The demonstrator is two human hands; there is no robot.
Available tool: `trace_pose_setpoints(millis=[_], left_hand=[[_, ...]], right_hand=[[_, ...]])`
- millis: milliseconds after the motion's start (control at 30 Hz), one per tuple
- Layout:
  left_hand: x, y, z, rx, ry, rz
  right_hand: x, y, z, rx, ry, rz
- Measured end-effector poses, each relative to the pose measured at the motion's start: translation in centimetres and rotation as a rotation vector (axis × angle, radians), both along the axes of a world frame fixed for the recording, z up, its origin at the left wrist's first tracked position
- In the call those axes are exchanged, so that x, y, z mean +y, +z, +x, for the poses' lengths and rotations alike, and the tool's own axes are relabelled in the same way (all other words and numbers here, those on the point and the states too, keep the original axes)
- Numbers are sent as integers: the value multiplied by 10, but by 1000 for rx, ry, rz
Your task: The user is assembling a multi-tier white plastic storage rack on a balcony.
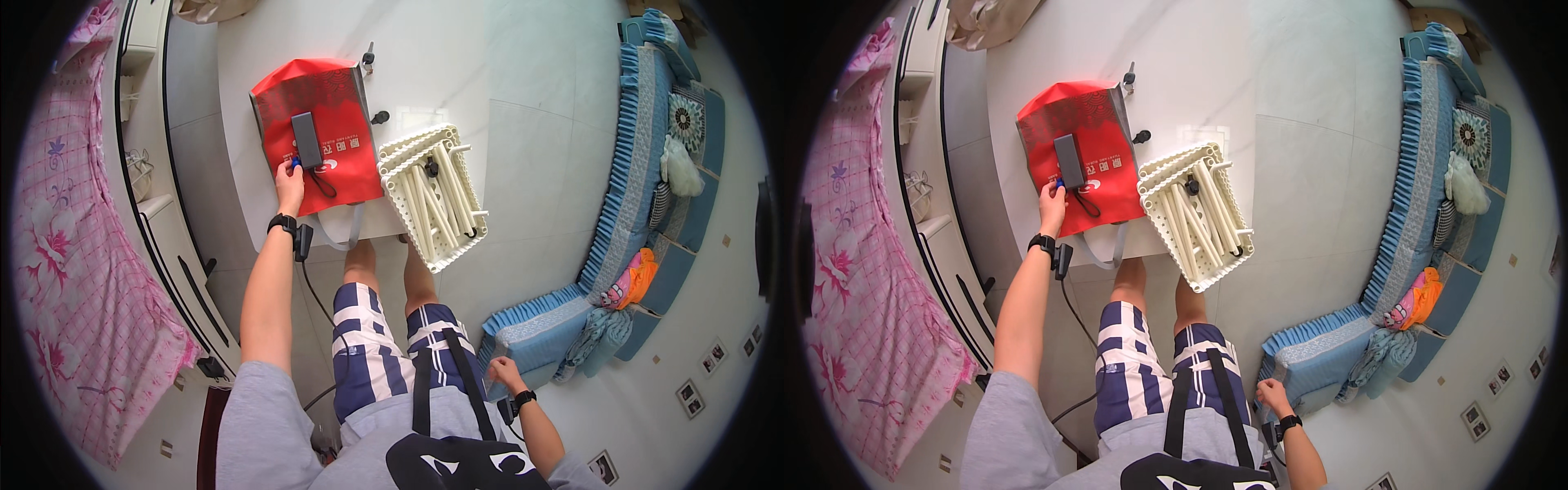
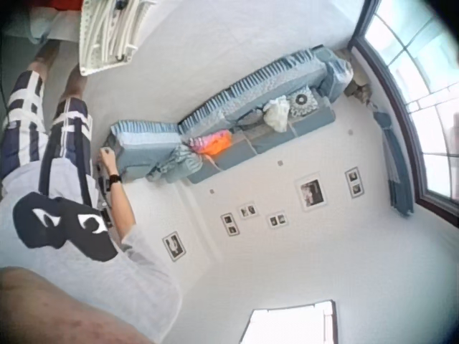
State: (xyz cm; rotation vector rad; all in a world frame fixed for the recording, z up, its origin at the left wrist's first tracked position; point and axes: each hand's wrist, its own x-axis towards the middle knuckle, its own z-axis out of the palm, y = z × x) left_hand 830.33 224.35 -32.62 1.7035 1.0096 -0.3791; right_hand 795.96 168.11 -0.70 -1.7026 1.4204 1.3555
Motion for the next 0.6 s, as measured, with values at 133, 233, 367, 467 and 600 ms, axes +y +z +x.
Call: trace_pose_setpoints(millis=[133,233,367,467,600], left_hand=[[1,2,-11,-41,-69,-114],[-6,-2,-19,-64,-159,-66],[25,-10,-17,-45,-180,-12],[24,-4,-1,-4,-250,-10],[-7,38,41,93,-411,91]], right_hand=[[21,4,34,-177,-74,-60],[44,-10,67,-205,-57,-18],[99,-27,113,-392,21,85],[144,-39,163,-570,286,91],[204,-64,233,-697,105,171]])
